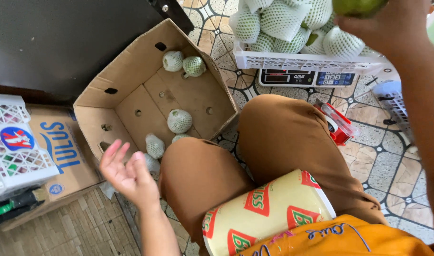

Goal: The person wraps individual green fruit in white protective netting, secures the wrapping with clear tape, and places the finished items into a cardboard box.

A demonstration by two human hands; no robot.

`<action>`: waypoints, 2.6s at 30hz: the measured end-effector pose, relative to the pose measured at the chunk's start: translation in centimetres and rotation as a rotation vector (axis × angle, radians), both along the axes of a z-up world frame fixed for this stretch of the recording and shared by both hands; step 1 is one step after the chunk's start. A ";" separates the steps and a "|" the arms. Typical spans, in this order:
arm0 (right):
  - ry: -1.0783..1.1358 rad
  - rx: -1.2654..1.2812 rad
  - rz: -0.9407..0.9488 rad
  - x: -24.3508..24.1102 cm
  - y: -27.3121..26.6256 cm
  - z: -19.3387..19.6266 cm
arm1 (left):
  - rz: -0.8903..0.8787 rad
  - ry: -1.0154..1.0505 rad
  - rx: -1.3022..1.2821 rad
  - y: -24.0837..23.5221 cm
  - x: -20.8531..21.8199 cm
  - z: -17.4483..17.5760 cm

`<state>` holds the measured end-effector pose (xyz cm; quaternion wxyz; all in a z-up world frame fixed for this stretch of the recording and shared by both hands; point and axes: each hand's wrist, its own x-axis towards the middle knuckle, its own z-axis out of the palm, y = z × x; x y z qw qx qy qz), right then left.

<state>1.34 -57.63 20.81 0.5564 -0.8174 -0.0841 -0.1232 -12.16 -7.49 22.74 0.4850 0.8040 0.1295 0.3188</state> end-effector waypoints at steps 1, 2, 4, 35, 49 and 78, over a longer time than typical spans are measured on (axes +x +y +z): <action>0.017 0.068 0.033 -1.3 1.0 0.7 | -0.220 0.011 0.005 -2.2 0.0 2.0; 0.035 0.136 0.067 -2.6 2.0 1.6 | -0.441 0.022 0.009 -4.3 0.0 4.0; 0.273 0.694 0.296 -5.2 5.8 3.2 | -0.644 0.004 0.189 -8.3 0.6 6.6; 0.640 0.116 0.844 -6.9 11.2 6.3 | -1.166 0.608 -0.964 -12.8 1.7 -0.7; 0.612 0.252 0.791 -9.0 12.9 5.3 | -1.246 0.702 -1.215 -13.1 2.3 -1.1; -0.096 -0.761 0.588 -9.6 14.1 5.2 | -1.220 0.817 -0.999 -12.9 2.0 2.1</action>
